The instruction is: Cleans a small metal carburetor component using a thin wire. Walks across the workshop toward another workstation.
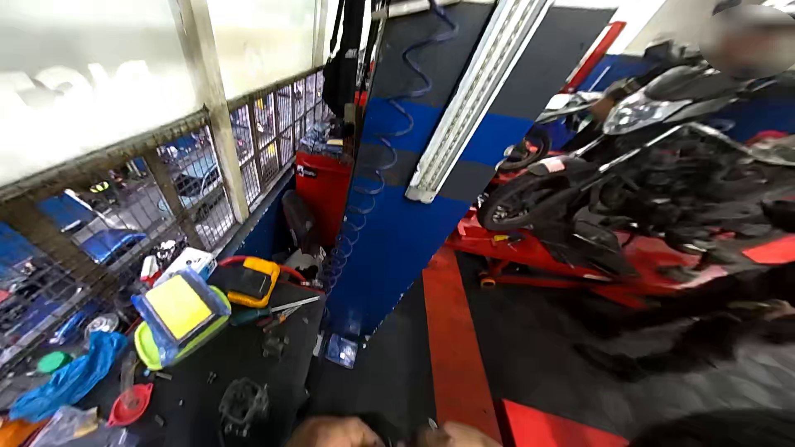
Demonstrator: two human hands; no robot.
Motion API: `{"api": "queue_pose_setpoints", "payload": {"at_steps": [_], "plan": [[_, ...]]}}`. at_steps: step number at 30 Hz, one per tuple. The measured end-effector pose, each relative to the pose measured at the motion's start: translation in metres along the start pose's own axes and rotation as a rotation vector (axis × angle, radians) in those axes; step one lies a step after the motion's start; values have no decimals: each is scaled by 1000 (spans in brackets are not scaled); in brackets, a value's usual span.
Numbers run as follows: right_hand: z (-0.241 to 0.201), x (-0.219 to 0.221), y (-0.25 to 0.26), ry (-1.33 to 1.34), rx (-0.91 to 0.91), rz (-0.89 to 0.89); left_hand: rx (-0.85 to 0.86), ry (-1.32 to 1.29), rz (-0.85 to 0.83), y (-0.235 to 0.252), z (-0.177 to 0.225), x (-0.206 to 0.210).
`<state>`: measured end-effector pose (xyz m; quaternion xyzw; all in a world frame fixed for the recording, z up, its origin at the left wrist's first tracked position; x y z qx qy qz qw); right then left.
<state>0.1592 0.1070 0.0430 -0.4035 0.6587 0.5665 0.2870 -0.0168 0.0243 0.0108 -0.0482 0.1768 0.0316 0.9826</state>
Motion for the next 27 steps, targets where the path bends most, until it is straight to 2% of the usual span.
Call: {"api": "queue_pose_setpoints", "payload": {"at_steps": [2,5,10,13,15,18,20,22,25,27], "plan": [[-2,-1,-4,-88,-94,25,-104,-113,-96,-1,-5,3],[0,-1,-5,-157,-178,46,-129,-247,-185,1,-11,8],[2,5,-3,-59,-149,21,-44,-231,-144,0,-9,11],[3,9,-2,84,-58,-11,77,-58,-9,-1,-8,10],[7,12,-2,242,32,-19,228,113,130,-4,-2,10],[20,17,-7,595,250,-33,510,429,299,-10,11,12],[25,21,-11,824,386,-15,579,490,312,-10,15,9],[25,20,-12,960,430,51,512,303,259,-5,15,6],[22,17,-14,985,394,169,399,-169,123,1,13,7],[21,20,-18,971,390,240,450,-205,163,-1,15,11]]}}
Point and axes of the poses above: each hand's wrist, its own y-axis towards the middle knuckle, its own x-axis out of the palm, z = x × y, the point moved 5 cm from there along y, towards the middle knuckle, and after that the axes turned 8 degrees about -x, right-handed, at the moved point
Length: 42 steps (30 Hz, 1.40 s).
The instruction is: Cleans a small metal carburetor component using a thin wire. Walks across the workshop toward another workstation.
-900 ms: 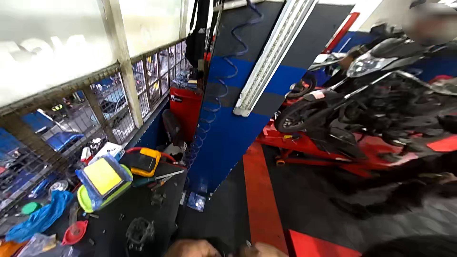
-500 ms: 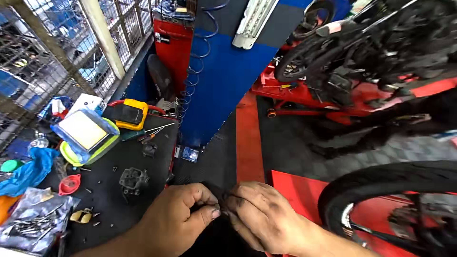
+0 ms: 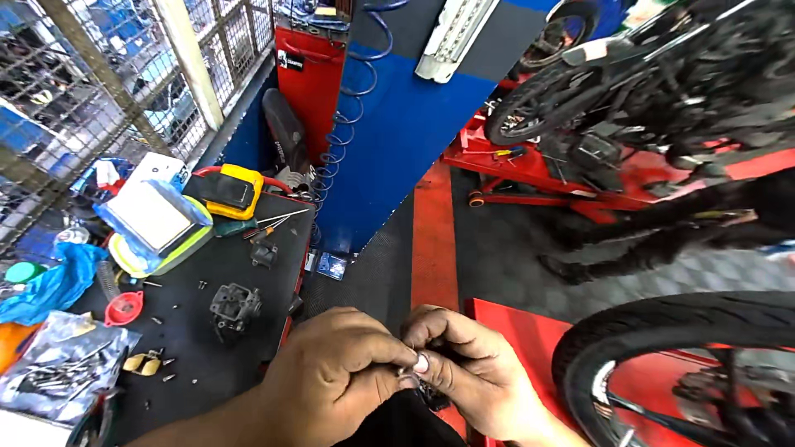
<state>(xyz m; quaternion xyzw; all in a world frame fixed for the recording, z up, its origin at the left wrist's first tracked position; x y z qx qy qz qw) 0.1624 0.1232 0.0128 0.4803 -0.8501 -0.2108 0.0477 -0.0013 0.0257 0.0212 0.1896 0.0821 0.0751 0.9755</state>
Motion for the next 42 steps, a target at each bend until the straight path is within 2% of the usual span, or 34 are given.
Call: {"api": "queue_pose_setpoints", "payload": {"at_steps": [5,11,15,22,25,29,32,35,42], "plan": [[5,7,-14,-86,-102,117,79,140,80,-3,4,9],[7,21,-27,12,-104,168,75,162,20,-5,4,14],[9,28,-30,119,-60,175,-9,99,-54,-9,-2,14],[16,36,-30,368,89,103,-262,-182,-195,-13,-20,11],[20,35,-30,393,166,144,-317,-177,-170,-15,-25,7],[17,34,-26,305,165,183,-367,-73,-153,-18,-28,4],[14,31,-26,120,128,231,-307,124,-97,-21,-25,0],[10,27,-26,-100,93,234,-145,273,-13,-18,-18,-6],[8,22,-26,-312,100,88,176,682,-117,-12,-8,-18]]}}
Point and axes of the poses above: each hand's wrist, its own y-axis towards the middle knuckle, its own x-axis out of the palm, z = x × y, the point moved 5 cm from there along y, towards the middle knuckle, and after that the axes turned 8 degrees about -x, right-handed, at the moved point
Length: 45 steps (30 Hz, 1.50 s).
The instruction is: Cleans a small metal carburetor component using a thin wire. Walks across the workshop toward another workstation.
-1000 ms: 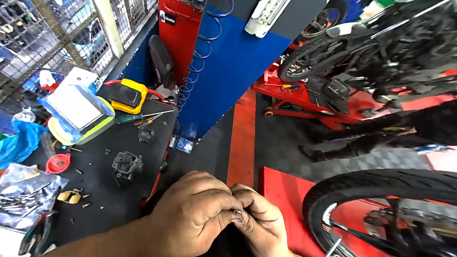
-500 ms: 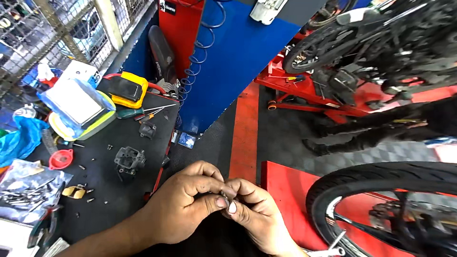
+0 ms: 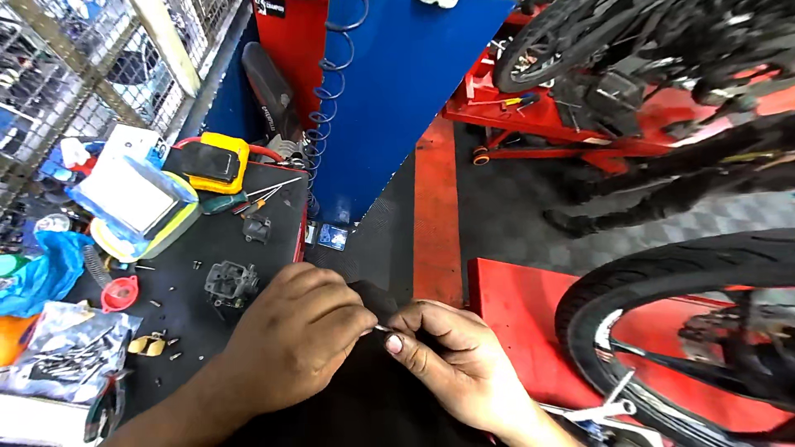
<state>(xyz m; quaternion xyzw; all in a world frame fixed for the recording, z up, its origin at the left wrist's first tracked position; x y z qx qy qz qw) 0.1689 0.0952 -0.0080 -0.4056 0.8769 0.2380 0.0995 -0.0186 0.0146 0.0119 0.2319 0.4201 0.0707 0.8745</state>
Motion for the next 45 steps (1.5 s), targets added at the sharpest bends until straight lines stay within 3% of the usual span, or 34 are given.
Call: {"api": "queue_pose_setpoints", "payload": {"at_steps": [4,9,17,30,40,45], "plan": [[-9,-1,0,-358,-173,-10,50,120,2,0,3,3],[-21,1,1,-590,-346,9,13,-87,2,1,0,3],[-14,-12,5,-271,-222,-6,-84,-187,62,1,-7,-9],[-16,-8,10,-277,-266,-19,-116,-276,36,1,-5,3],[-2,3,8,23,-71,-88,-86,-288,15,4,-3,5],[-9,0,9,-114,-180,0,-102,-328,7,1,-1,12]]}}
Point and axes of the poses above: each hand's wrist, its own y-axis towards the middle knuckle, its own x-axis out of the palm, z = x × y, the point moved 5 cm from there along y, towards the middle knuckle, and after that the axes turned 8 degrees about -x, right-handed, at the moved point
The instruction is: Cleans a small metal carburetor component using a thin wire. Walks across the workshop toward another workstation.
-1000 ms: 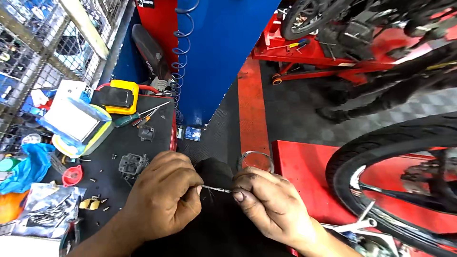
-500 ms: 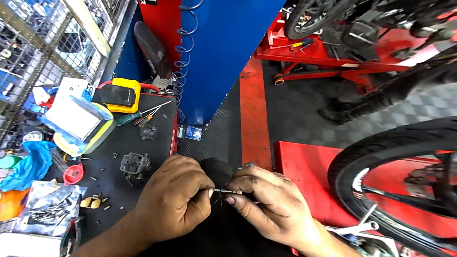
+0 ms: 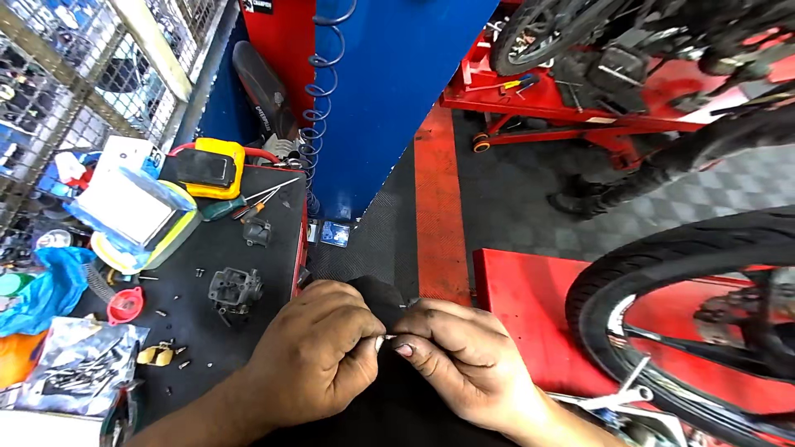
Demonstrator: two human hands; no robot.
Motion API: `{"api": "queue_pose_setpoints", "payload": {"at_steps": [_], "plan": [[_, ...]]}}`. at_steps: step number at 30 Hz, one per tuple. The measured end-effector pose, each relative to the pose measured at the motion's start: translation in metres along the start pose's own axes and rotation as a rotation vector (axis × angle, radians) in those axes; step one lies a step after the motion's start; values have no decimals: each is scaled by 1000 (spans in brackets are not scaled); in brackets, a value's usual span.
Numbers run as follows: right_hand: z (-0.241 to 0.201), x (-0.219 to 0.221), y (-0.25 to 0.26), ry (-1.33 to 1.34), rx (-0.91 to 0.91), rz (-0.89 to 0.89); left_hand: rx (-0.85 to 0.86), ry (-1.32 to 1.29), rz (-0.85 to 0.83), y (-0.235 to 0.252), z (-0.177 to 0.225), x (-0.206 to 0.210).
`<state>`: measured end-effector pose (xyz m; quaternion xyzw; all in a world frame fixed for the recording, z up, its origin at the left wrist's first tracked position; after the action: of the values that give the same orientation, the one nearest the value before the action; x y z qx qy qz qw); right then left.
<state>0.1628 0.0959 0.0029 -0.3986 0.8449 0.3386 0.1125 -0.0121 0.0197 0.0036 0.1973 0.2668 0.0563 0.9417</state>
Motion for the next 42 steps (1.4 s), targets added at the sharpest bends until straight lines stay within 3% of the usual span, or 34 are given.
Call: {"api": "queue_pose_setpoints", "payload": {"at_steps": [9,12,15,19,28,34,38,42], "plan": [[0,-8,0,-97,9,60,-126,-121,-167,-2,-8,-5],[1,-9,-2,-90,36,88,-143,-146,-138,-4,-8,-4],[-3,-7,-2,-138,10,41,-159,-55,-40,-3,-8,-1],[-10,-5,1,-275,-55,-30,-131,28,-39,-1,-6,9],[-11,-13,-9,-293,-143,-47,-130,-187,-24,-7,-10,6],[-2,-17,-11,-75,-43,-120,-131,-290,-26,-14,-14,12],[12,-34,-19,122,134,-50,-130,-288,49,-17,-21,0],[11,-38,-16,135,139,-25,-156,-253,35,-16,-27,-2]]}}
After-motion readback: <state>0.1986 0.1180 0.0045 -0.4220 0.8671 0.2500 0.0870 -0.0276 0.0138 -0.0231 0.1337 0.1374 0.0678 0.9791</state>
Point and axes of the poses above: each hand's wrist, its own y-axis towards the middle knuckle, its own x-axis out of the palm, z = x × y, the point moved 5 cm from there along y, towards the middle knuckle, and after that the axes turned 8 degrees about -x, right-handed, at the moved point
